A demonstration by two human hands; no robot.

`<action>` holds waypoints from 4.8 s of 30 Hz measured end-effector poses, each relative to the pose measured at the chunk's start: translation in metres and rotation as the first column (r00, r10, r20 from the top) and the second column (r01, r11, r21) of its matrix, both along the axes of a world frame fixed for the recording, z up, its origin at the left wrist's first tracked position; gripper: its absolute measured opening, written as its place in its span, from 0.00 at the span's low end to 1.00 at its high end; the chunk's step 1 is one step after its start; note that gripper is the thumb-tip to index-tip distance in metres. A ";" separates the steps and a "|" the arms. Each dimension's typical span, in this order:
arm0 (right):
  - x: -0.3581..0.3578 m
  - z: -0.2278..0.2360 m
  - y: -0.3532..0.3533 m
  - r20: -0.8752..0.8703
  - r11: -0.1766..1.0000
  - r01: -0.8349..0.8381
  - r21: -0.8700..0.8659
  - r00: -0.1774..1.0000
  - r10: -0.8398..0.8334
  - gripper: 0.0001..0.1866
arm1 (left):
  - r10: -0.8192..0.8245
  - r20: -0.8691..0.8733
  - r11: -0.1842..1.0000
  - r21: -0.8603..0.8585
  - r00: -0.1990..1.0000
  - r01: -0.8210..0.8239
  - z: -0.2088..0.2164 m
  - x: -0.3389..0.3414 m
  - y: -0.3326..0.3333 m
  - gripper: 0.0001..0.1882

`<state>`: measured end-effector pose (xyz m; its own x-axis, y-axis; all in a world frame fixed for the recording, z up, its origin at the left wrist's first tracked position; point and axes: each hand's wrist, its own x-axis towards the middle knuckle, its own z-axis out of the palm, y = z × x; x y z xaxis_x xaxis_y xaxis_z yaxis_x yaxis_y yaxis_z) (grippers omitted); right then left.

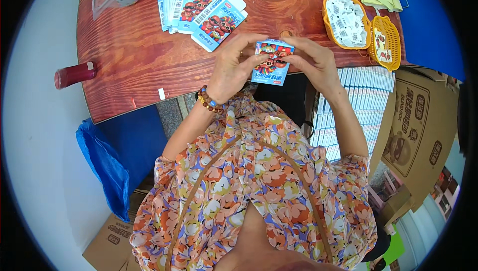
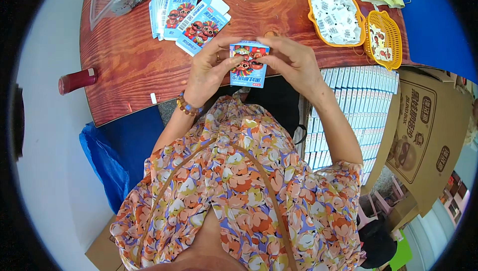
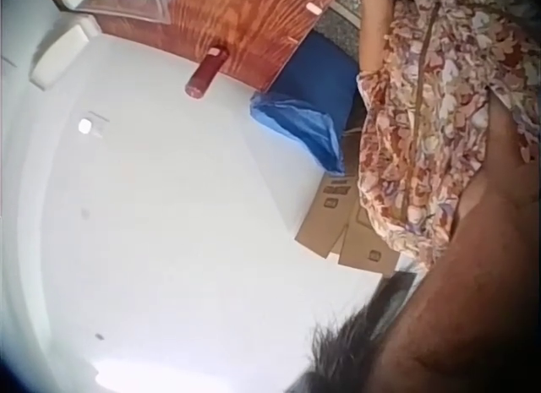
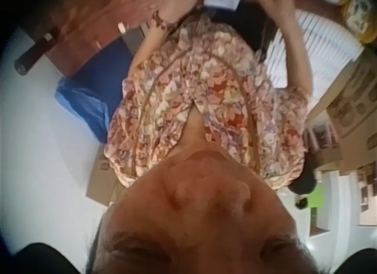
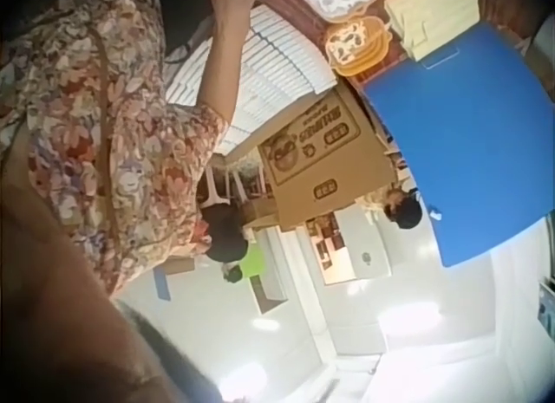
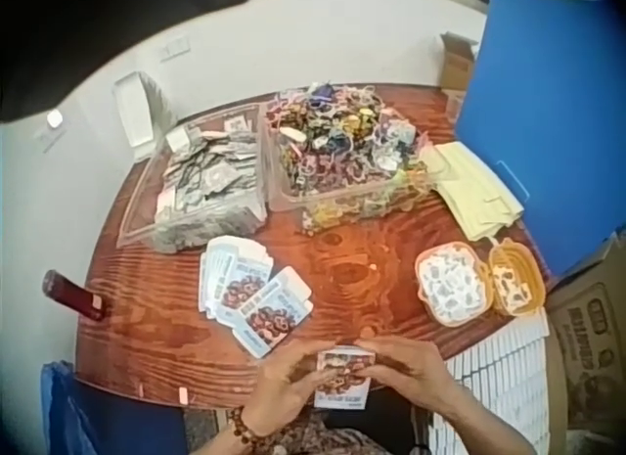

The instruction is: Packaging small toy figures and items into individual paper packets at a workstation.

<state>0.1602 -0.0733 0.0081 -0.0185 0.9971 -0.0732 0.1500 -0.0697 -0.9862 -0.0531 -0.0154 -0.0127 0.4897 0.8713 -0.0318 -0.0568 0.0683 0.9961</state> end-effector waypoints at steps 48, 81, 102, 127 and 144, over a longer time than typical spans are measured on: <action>0.505 -0.214 -0.347 0.925 0.645 0.764 0.020 0.231 -0.303 0.27 | 0.558 -0.519 0.760 0.633 0.648 -0.148 -0.017 -0.081 0.058 0.18; -0.042 0.022 0.082 -0.141 0.956 -0.286 -0.062 0.951 0.275 0.23 | 0.445 -0.610 0.641 0.728 0.656 0.242 0.031 -0.052 0.006 0.52; -0.084 -0.031 0.044 -0.180 0.895 0.296 0.334 0.952 -0.247 0.17 | 0.391 -0.403 0.903 0.342 0.828 -0.260 0.023 -0.027 0.012 0.28; -0.049 0.030 0.058 -0.174 0.982 -0.036 0.188 0.982 0.070 0.10 | -0.011 0.034 1.000 0.010 0.999 0.011 0.036 -0.051 0.016 0.25; -0.024 0.051 0.076 0.010 0.941 -0.327 -0.092 0.944 0.329 0.12 | -0.009 -0.040 1.000 -0.024 0.999 0.008 0.038 -0.047 0.010 0.33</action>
<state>0.1365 0.0028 0.0586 -0.3405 0.9257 -0.1650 0.2032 -0.0989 -0.9741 -0.0996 -0.0057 0.0253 0.4949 0.8659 -0.0726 -0.0159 0.0925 0.9956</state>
